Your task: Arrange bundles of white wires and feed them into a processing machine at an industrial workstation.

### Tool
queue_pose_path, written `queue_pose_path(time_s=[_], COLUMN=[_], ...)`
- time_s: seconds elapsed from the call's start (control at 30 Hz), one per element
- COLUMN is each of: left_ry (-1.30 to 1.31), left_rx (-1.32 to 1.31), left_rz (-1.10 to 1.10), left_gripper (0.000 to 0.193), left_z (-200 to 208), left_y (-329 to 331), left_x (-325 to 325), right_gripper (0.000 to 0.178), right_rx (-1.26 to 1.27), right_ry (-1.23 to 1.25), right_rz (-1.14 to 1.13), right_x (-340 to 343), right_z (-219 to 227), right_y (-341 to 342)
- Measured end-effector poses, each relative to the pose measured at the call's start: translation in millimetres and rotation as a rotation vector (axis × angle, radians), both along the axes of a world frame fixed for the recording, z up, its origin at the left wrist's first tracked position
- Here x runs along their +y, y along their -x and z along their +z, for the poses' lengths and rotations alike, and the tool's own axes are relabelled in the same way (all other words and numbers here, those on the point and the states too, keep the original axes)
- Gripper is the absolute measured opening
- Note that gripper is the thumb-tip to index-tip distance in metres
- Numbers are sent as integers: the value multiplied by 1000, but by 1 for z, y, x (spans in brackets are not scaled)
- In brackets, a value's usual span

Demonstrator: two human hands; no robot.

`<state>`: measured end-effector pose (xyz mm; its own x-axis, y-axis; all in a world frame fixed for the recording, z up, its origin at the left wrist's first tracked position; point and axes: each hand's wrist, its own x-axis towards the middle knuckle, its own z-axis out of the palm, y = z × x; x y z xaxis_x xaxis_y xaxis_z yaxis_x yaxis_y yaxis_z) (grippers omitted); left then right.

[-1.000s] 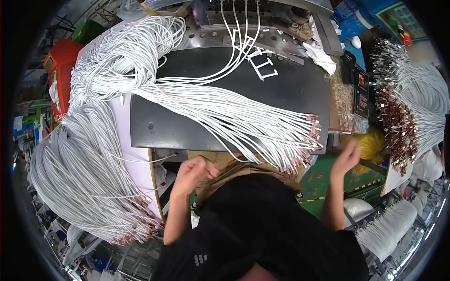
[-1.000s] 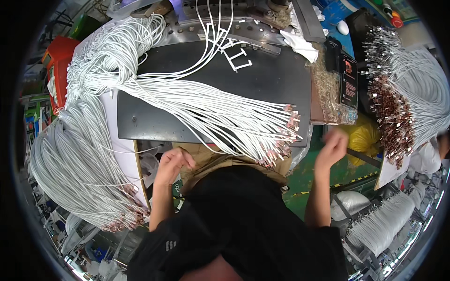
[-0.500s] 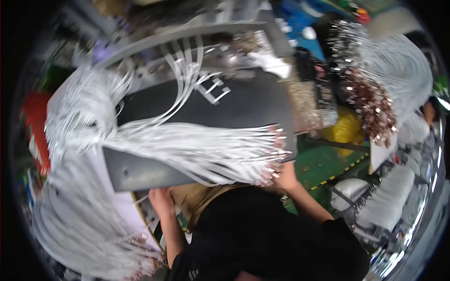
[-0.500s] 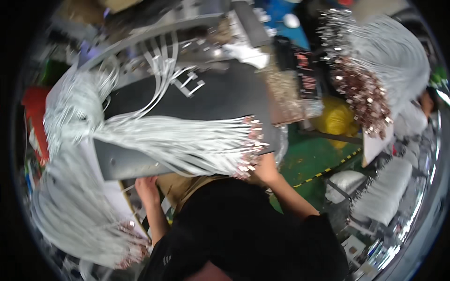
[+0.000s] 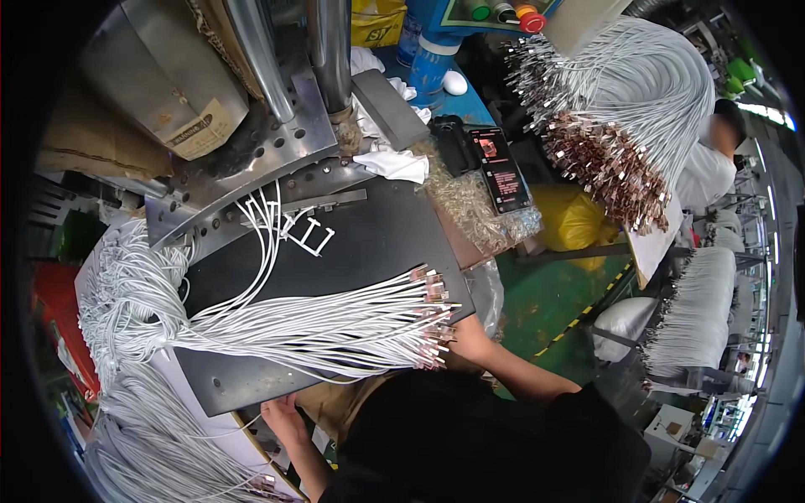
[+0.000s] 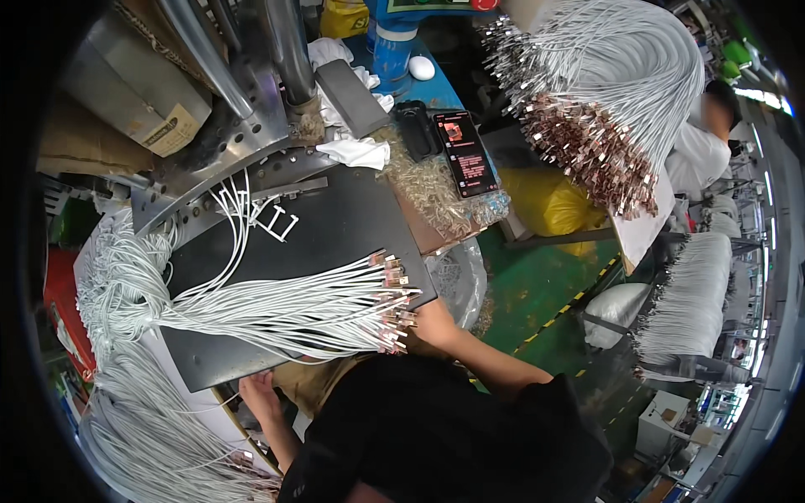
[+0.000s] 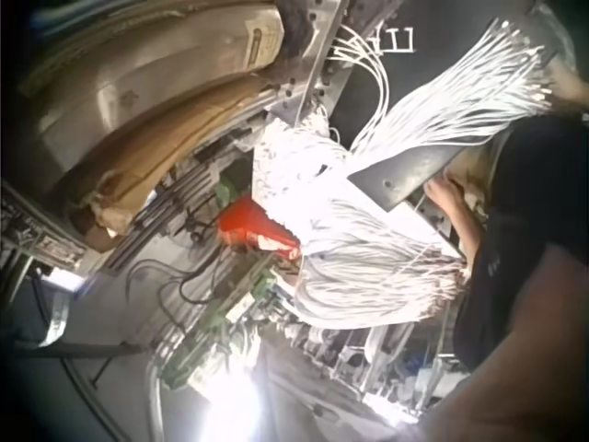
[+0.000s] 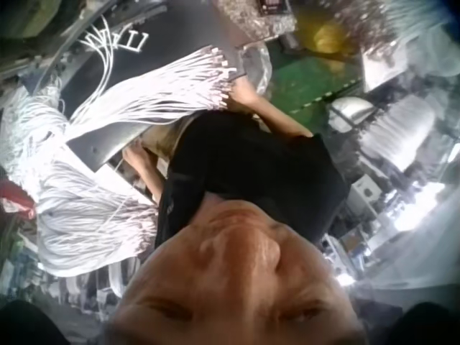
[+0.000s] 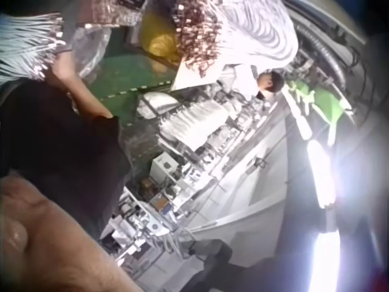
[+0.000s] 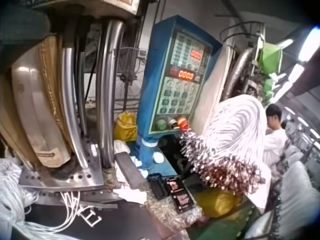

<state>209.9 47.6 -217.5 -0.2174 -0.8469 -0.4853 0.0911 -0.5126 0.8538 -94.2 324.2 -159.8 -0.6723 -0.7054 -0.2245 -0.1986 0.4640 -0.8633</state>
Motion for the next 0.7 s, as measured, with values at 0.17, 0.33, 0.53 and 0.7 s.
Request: queue_pose_path(time_s=[0.17,0.33,0.53,0.7], left_ry=[54,894,1703,1680], left_rx=[-96,-291,-571,-619], left_rz=[-132,-460,-887,-1086], left_gripper=[21,20,45,57], left_z=[8,47,154,138], left_y=[21,36,168,213], left_x=[22,38,28,8], right_gripper=[37,36,32,34], right_rx=[-9,-566,-252,777], right_ry=[-33,-148,324,432], right_rz=[-36,64,338,526], right_x=[8,42,-37,-186], right_z=[-25,53,114,85], right_y=[11,103,114,83])
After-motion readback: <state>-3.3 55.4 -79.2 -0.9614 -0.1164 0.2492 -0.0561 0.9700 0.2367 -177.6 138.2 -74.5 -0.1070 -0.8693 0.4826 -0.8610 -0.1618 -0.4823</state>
